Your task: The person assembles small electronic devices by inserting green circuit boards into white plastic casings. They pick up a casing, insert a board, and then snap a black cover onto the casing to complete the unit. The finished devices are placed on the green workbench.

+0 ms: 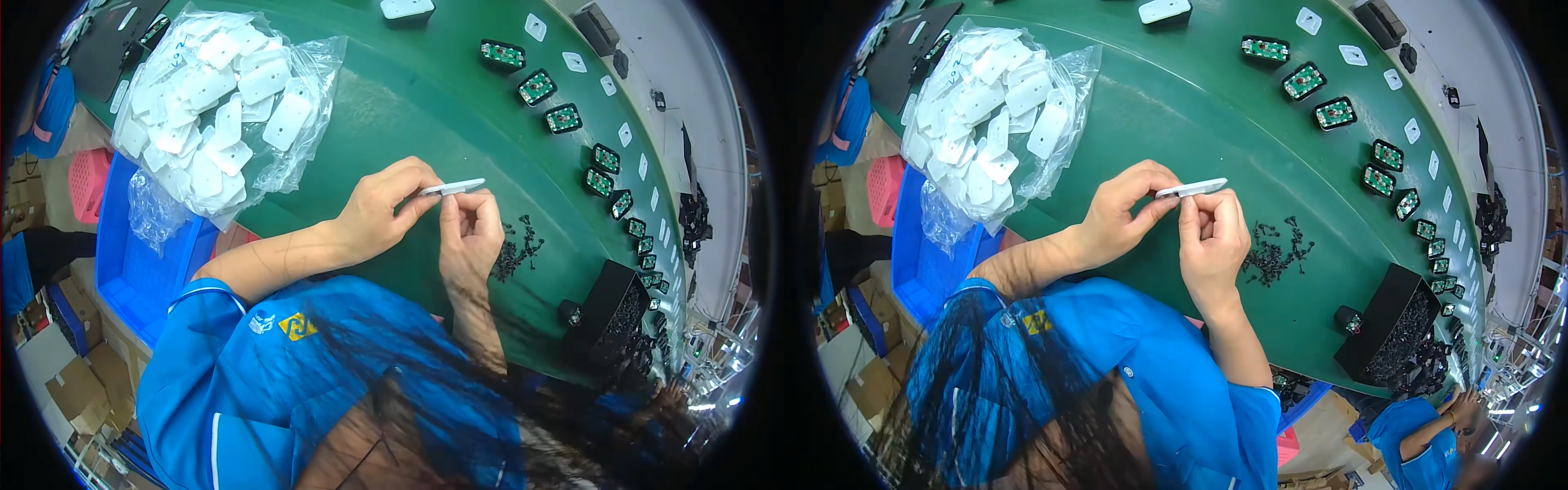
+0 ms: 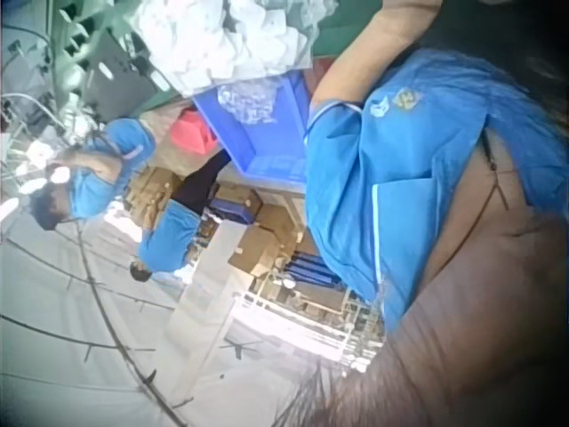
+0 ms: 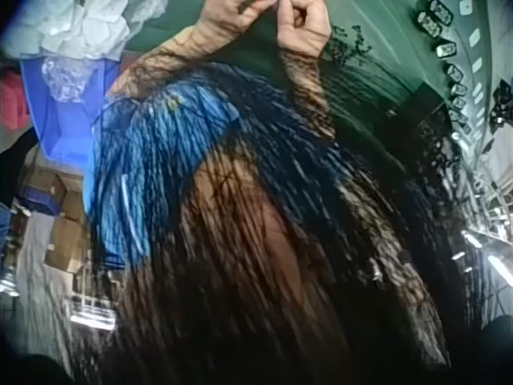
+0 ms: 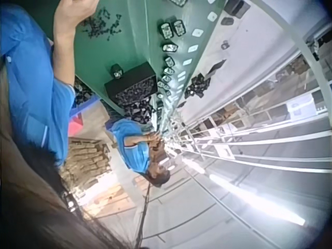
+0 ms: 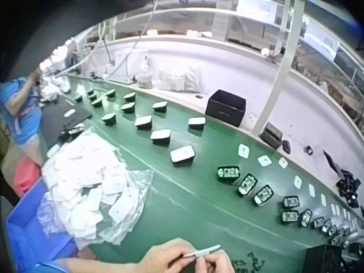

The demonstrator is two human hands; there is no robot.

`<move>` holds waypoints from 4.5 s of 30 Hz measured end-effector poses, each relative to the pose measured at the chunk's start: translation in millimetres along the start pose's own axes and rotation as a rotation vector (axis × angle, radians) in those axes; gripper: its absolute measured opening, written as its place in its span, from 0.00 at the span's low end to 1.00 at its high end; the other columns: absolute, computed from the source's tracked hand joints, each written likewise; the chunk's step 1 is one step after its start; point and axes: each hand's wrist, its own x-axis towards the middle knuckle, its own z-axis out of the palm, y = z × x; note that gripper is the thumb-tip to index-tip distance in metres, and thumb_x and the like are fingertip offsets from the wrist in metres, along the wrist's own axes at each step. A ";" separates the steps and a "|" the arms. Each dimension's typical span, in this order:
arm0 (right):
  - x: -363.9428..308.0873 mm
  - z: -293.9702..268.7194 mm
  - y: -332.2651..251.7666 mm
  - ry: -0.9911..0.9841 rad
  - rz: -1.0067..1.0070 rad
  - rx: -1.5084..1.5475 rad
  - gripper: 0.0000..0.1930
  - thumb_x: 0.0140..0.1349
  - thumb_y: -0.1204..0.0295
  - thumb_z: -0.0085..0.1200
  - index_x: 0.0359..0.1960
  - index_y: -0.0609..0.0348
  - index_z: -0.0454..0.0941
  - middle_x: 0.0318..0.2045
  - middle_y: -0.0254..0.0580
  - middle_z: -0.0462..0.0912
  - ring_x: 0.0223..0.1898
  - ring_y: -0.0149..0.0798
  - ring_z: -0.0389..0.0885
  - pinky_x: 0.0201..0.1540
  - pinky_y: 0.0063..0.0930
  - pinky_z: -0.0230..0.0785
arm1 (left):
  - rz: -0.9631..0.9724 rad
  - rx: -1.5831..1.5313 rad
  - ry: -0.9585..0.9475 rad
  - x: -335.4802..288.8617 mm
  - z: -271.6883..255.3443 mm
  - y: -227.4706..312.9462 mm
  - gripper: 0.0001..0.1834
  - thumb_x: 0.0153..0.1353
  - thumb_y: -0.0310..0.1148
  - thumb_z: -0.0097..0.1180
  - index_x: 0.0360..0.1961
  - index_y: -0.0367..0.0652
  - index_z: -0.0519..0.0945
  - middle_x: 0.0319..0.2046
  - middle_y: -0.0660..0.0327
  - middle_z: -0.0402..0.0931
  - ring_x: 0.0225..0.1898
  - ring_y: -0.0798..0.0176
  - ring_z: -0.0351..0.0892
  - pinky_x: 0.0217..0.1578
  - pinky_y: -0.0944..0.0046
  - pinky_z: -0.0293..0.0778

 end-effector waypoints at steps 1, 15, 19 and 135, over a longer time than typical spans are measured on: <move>-0.3 -0.1 1.5 -0.012 -0.048 -0.072 0.08 0.56 0.76 0.59 0.26 0.61 0.71 0.22 0.37 0.71 0.18 0.32 0.68 0.19 0.26 0.61 | -0.044 0.008 -0.023 0.2 -1.0 0.0 0.05 0.58 0.19 0.54 0.36 0.34 0.75 0.33 0.56 0.74 0.34 0.63 0.77 0.35 0.68 0.75; 16.4 -33.2 0.0 -0.298 0.237 0.039 0.11 0.54 0.74 0.63 0.36 0.62 0.75 0.29 0.30 0.72 0.25 0.23 0.61 0.27 0.17 0.57 | -0.273 -0.140 -0.181 -2.4 -5.2 2.2 0.05 0.62 0.24 0.54 0.37 0.33 0.74 0.32 0.61 0.72 0.30 0.71 0.76 0.30 0.71 0.72; 27.1 -39.5 3.8 -0.426 0.319 0.098 0.09 0.54 0.74 0.64 0.30 0.62 0.74 0.23 0.27 0.72 0.24 0.19 0.64 0.26 0.16 0.58 | -0.376 -0.151 -0.245 -1.8 -8.3 4.9 0.06 0.62 0.25 0.54 0.38 0.34 0.74 0.28 0.62 0.74 0.28 0.73 0.75 0.29 0.72 0.71; 27.8 -157.1 14.5 0.044 -0.017 -0.255 0.13 0.65 0.66 0.52 0.46 0.59 0.78 0.43 0.37 0.79 0.43 0.30 0.76 0.46 0.25 0.67 | -0.457 0.890 0.048 192.2 -42.6 -69.1 0.21 0.60 0.45 0.54 0.43 0.36 0.72 0.28 0.53 0.81 0.27 0.54 0.81 0.30 0.55 0.76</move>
